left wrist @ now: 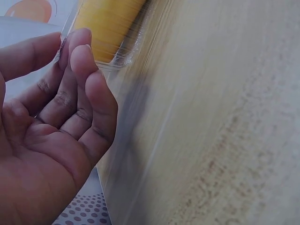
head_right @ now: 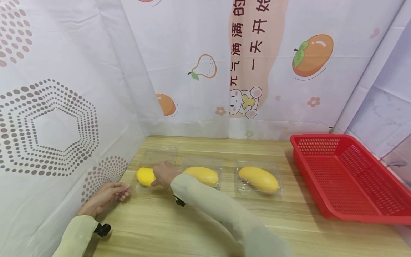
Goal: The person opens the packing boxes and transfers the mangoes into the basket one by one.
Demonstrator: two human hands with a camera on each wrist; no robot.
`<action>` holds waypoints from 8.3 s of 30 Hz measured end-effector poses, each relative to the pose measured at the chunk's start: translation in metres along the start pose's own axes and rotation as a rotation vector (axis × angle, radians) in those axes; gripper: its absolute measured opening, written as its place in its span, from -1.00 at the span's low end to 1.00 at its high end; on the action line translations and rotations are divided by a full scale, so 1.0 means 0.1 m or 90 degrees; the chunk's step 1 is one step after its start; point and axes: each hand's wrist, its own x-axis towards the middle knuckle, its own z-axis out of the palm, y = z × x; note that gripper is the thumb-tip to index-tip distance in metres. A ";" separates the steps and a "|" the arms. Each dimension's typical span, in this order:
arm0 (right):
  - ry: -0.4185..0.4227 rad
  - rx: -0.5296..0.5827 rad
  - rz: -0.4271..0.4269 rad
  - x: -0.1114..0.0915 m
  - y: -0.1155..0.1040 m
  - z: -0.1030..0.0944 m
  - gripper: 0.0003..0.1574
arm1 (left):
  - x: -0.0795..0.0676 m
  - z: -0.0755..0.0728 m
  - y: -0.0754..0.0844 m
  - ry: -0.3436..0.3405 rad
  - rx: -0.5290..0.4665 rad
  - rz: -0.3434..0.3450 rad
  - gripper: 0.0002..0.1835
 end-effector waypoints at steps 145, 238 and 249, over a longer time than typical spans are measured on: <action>0.181 0.005 -0.070 -0.79 0.80 -0.78 -0.19 | -0.10 0.00 -0.01 0.055 0.021 0.004 -0.53; 0.236 0.040 0.024 -1.60 1.66 -0.82 -0.01 | -0.13 -0.02 0.03 0.020 0.040 -0.028 -0.49; 0.230 0.040 0.054 -1.68 1.78 -0.84 -0.01 | -0.13 -0.03 0.03 0.014 0.039 -0.019 -0.51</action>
